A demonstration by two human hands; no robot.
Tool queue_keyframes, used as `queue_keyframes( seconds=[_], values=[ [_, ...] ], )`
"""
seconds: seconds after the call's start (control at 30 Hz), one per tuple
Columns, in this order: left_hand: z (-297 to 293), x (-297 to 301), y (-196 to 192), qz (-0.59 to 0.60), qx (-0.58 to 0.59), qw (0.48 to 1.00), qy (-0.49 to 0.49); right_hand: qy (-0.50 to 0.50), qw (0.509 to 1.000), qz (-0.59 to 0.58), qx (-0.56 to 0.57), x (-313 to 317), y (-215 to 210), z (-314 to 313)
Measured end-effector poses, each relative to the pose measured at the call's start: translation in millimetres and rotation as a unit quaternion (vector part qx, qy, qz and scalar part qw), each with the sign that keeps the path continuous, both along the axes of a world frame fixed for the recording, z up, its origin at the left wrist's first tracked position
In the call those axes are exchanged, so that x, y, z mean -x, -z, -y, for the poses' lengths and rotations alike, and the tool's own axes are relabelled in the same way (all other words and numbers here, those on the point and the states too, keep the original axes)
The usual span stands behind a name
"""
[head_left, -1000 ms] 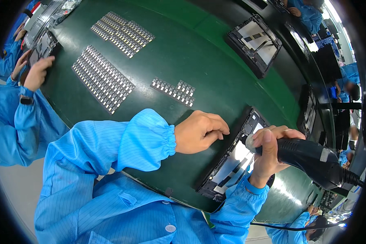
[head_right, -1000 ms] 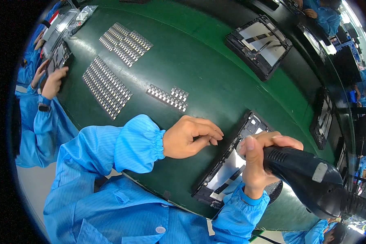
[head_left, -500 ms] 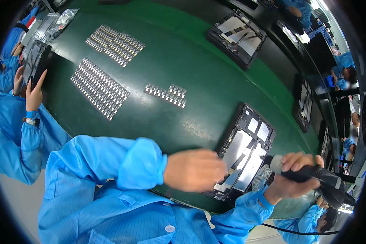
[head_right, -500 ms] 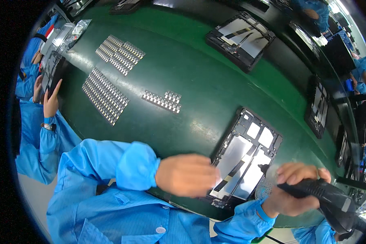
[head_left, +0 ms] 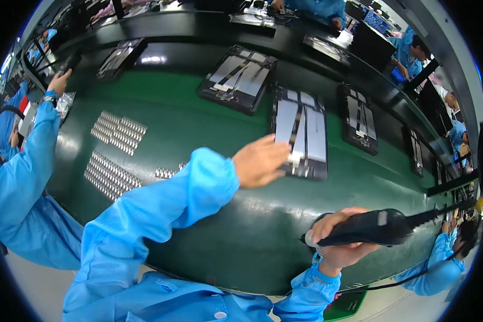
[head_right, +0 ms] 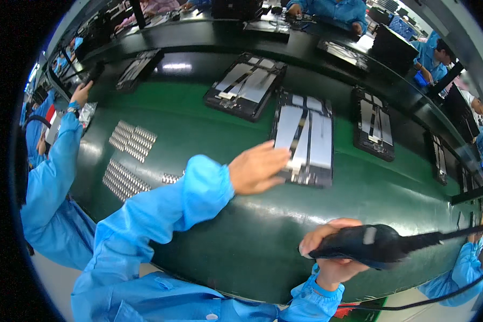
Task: The person uses a handheld hot air gun to apply heat to a rectangular electronic chassis on a green workbench. They repeatedly pick up small rectangular components from trays and place them onto heated areas of the chassis, then move the chassis to a staging area after each placement.
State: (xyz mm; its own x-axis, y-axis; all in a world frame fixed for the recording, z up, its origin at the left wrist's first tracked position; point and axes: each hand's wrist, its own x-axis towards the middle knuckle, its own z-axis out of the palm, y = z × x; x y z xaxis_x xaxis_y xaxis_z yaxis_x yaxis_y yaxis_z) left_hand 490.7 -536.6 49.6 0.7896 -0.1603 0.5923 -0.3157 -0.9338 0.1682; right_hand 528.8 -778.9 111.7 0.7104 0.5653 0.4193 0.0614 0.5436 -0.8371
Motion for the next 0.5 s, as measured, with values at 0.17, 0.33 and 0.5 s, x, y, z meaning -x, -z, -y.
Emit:
queue_keyframes(
  seconds=[0.17,0.33,0.5],
  values=[
    [-30,-55,-9,-0.032,-0.076,0.977,-0.196,-0.023,0.997,-0.045,0.05,6,6,1],
    [-43,-33,-56,-0.15,-0.146,0.94,-0.268,-0.017,0.998,0.01,0.067,2,7,10],
    [-126,-5,-65,-0.286,-0.249,0.842,-0.383,-0.016,0.998,0.008,0.063,3,1,17]
  ],
)
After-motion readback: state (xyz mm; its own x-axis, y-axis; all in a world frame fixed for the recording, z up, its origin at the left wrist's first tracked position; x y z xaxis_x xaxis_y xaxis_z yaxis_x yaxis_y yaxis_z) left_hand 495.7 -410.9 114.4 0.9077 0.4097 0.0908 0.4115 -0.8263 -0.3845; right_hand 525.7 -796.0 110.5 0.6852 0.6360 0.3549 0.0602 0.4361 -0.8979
